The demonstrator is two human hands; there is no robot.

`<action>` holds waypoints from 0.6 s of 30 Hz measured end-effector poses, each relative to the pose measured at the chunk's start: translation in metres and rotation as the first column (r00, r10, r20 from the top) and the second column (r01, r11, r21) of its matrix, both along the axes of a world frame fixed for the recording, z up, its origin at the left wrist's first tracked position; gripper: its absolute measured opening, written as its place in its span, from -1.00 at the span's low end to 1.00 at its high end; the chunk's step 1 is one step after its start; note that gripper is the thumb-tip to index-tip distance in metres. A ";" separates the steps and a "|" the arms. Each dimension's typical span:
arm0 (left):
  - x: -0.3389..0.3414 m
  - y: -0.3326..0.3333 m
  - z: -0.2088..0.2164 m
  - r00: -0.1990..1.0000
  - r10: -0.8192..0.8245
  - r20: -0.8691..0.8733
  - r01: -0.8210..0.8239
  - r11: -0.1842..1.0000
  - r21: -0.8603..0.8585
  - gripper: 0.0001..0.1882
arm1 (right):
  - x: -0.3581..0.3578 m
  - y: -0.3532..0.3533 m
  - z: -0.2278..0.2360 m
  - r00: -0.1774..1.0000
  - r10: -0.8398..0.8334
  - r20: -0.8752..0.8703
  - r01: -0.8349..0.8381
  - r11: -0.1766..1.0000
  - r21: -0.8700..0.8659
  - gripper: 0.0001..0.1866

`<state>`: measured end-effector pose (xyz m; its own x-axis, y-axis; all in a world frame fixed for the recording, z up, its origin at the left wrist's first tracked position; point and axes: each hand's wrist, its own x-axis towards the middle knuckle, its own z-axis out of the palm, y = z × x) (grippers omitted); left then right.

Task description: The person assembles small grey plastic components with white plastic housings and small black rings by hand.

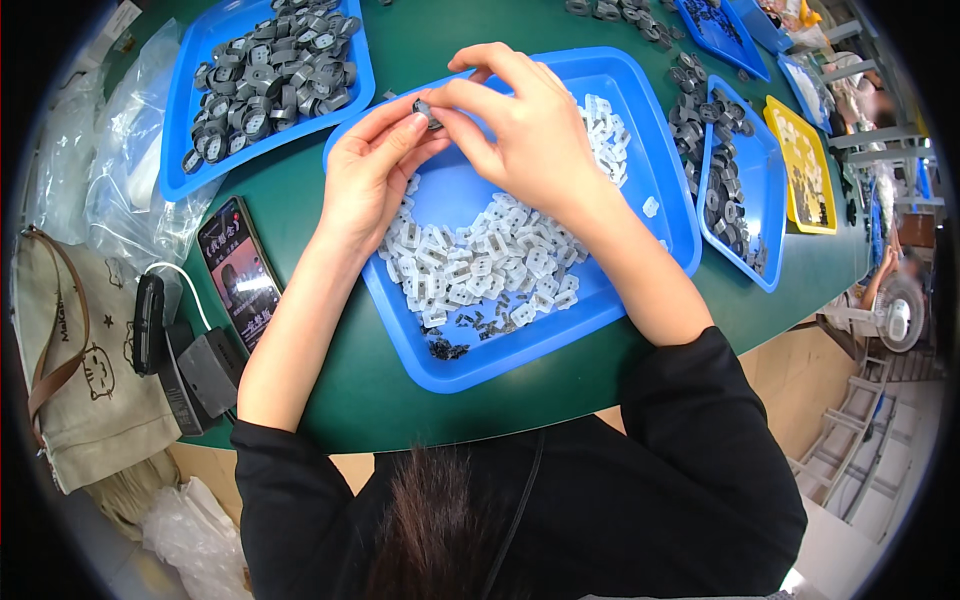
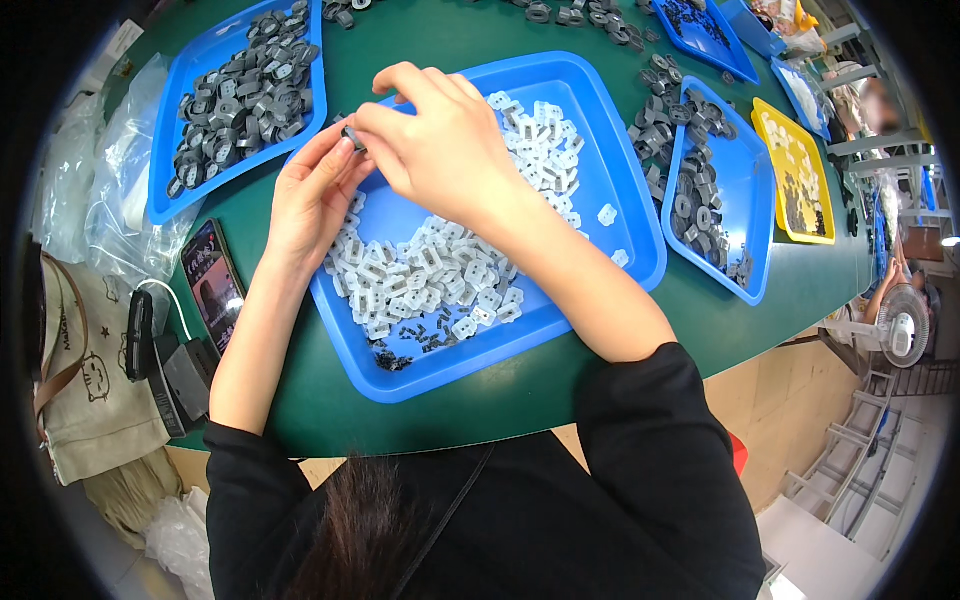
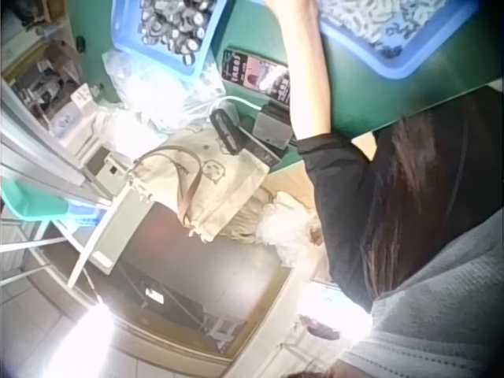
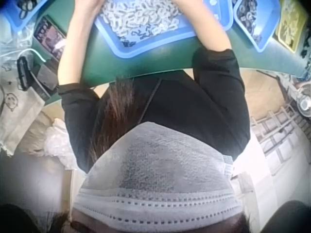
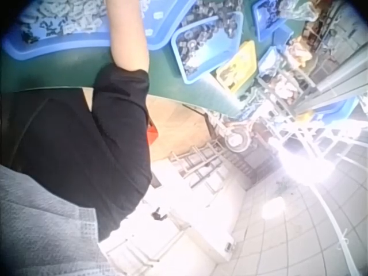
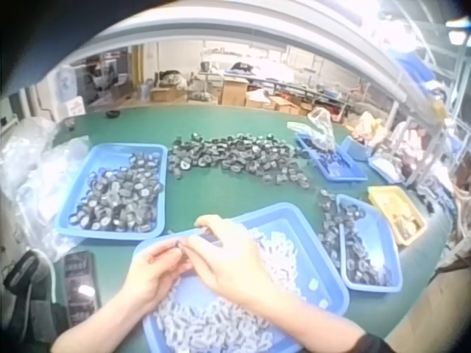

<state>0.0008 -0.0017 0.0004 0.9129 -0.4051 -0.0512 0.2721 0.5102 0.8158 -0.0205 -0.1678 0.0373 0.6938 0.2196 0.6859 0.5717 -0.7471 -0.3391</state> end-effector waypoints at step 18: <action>0.000 0.000 0.002 0.998 0.013 0.056 -0.014 1.000 0.016 -0.71 | 0.000 0.001 -0.001 0.976 0.155 -0.150 -0.124 0.972 0.200 -0.80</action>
